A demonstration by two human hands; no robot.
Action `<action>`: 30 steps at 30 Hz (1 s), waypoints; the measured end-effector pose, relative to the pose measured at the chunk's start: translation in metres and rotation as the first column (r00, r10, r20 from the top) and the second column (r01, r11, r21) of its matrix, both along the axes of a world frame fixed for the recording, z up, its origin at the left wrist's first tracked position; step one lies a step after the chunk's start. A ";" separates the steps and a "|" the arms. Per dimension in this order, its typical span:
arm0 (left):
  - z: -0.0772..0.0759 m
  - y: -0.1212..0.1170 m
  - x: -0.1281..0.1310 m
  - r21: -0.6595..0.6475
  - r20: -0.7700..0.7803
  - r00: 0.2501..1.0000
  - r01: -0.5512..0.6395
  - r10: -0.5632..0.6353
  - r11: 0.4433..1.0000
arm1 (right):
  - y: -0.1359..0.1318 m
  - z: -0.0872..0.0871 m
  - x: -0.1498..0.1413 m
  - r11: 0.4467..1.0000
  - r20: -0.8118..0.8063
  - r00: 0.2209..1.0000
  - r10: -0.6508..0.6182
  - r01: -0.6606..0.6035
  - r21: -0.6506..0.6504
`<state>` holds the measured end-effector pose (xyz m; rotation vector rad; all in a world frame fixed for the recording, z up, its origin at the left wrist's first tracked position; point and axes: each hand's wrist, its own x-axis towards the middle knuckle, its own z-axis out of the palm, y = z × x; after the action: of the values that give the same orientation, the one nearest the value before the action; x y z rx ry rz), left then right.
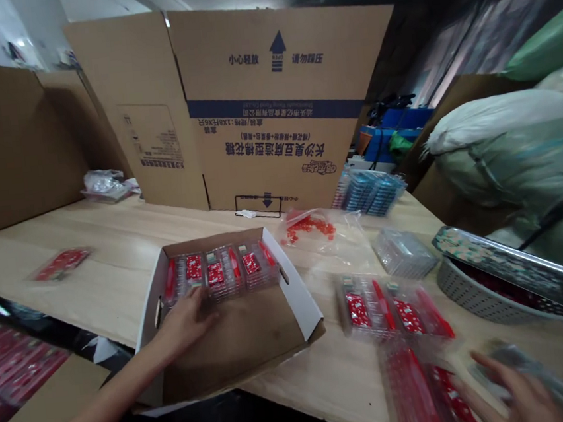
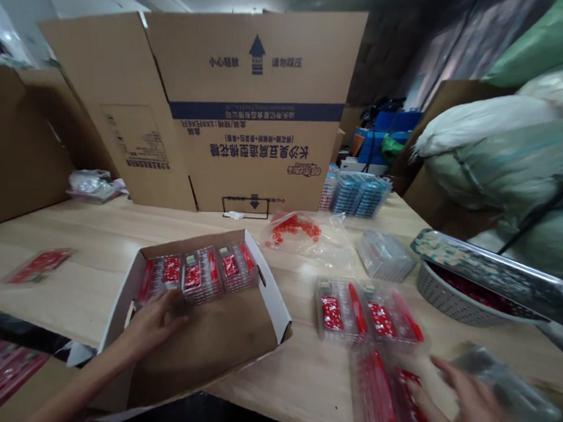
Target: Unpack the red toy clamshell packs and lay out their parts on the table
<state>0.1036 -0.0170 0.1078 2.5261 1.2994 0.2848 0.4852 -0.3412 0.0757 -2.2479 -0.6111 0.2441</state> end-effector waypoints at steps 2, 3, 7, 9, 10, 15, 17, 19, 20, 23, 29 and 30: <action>0.000 0.006 0.010 0.111 -0.072 0.995 0.071 -0.063 0.991 | 0.047 0.027 -0.036 0.955 -0.136 0.951 0.279 -0.259 0.144; -0.001 0.010 0.018 0.134 -0.127 0.987 0.112 -0.095 0.985 | 0.079 0.040 -0.058 0.887 -0.174 0.877 0.447 -0.409 0.216; -0.013 0.022 0.045 0.100 -0.334 0.929 0.202 -0.158 0.974 | 0.221 0.063 -0.133 0.779 -0.118 0.773 0.623 -0.627 0.008; -0.019 0.024 0.045 0.110 -0.369 0.912 0.232 -0.176 0.967 | 0.278 0.062 -0.150 0.807 -0.110 0.812 0.573 -0.583 -0.098; -0.022 0.024 0.042 0.120 -0.376 0.908 0.247 -0.186 0.962 | 0.298 0.060 -0.155 0.822 -0.101 0.834 0.542 -0.552 -0.141; -0.028 0.029 0.014 0.121 -0.401 0.894 0.271 -0.203 0.955 | 0.339 0.041 -0.164 0.835 -0.058 0.862 0.504 -0.503 -0.224; -0.029 0.032 0.007 0.105 -0.374 0.901 0.277 -0.220 0.955 | 0.344 0.035 -0.167 0.818 -0.070 0.851 0.520 -0.520 -0.245; -0.031 0.035 0.005 0.101 -0.317 0.919 0.280 -0.236 0.955 | 0.353 0.031 -0.166 0.809 -0.112 0.849 0.517 -0.527 -0.261; -0.032 0.036 0.006 0.106 -0.285 0.929 0.274 -0.235 0.956 | 0.357 0.029 -0.164 0.805 -0.143 0.847 0.511 -0.531 -0.266; -0.033 0.037 0.008 0.121 -0.216 0.954 0.236 -0.207 0.964 | 0.371 0.027 -0.153 0.783 -0.245 0.825 0.509 -0.562 -0.268; -0.031 0.036 0.013 0.149 -0.153 0.966 0.230 -0.207 0.962 | 0.373 0.024 -0.145 0.769 -0.368 0.773 0.516 -0.608 -0.199; -0.030 0.035 0.013 0.156 -0.155 0.964 0.241 -0.217 0.958 | 0.371 0.024 -0.147 0.773 -0.384 0.765 0.518 -0.610 -0.172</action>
<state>0.1162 0.0181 0.0776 2.8576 1.0507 0.1845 0.3385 0.0296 0.0993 -2.1556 -1.1365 1.0472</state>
